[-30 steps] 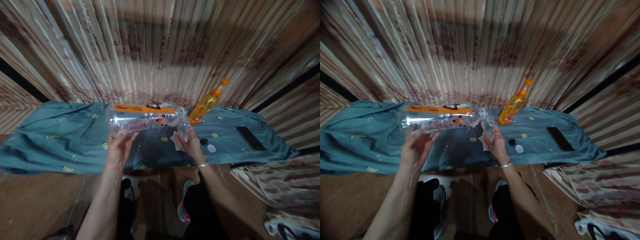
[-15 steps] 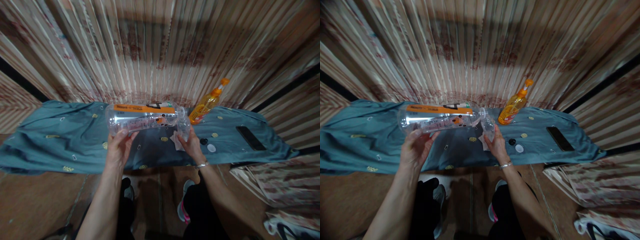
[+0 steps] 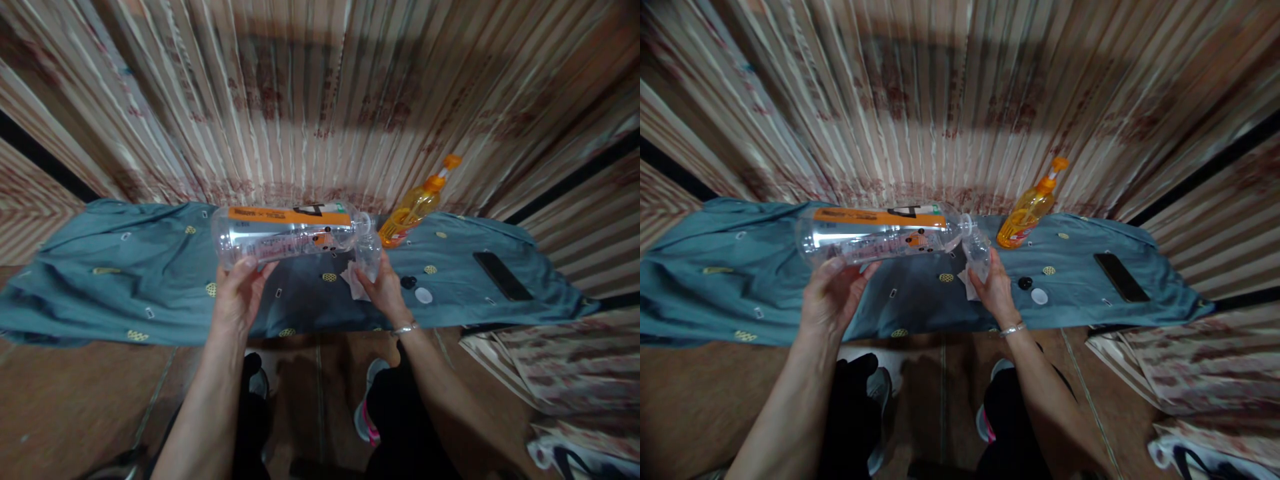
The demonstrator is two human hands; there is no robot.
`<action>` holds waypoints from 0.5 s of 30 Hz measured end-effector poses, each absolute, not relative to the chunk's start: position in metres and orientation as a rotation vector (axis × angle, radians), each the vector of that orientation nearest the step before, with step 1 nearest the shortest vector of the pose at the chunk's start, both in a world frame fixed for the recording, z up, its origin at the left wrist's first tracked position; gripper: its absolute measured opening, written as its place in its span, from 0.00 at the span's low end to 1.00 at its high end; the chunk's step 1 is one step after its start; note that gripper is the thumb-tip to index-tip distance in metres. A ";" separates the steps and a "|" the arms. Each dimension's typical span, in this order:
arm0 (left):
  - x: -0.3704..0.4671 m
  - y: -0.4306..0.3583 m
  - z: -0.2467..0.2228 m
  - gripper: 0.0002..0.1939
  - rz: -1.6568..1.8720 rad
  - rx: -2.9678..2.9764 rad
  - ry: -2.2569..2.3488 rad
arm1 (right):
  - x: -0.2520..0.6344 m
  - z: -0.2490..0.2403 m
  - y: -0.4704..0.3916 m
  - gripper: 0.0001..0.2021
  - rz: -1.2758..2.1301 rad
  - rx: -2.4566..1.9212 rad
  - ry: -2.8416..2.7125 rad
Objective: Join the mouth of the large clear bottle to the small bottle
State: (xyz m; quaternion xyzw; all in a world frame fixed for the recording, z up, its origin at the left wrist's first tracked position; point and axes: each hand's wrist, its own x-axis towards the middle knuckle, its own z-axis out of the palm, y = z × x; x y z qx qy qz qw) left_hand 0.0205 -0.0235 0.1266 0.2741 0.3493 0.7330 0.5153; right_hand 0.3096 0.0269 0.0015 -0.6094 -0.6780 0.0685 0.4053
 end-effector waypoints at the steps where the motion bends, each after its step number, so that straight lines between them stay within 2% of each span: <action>1: 0.021 -0.023 0.126 0.23 1.762 0.664 0.836 | 0.309 0.003 0.027 0.37 0.176 -1.542 -1.706; 7: 0.022 -0.023 0.125 0.28 1.780 0.664 0.830 | 0.308 0.006 0.025 0.37 0.209 -1.551 -1.709; 15: 0.019 -0.022 0.121 0.22 1.768 0.667 0.843 | 0.309 0.004 0.026 0.38 0.185 -1.567 -1.719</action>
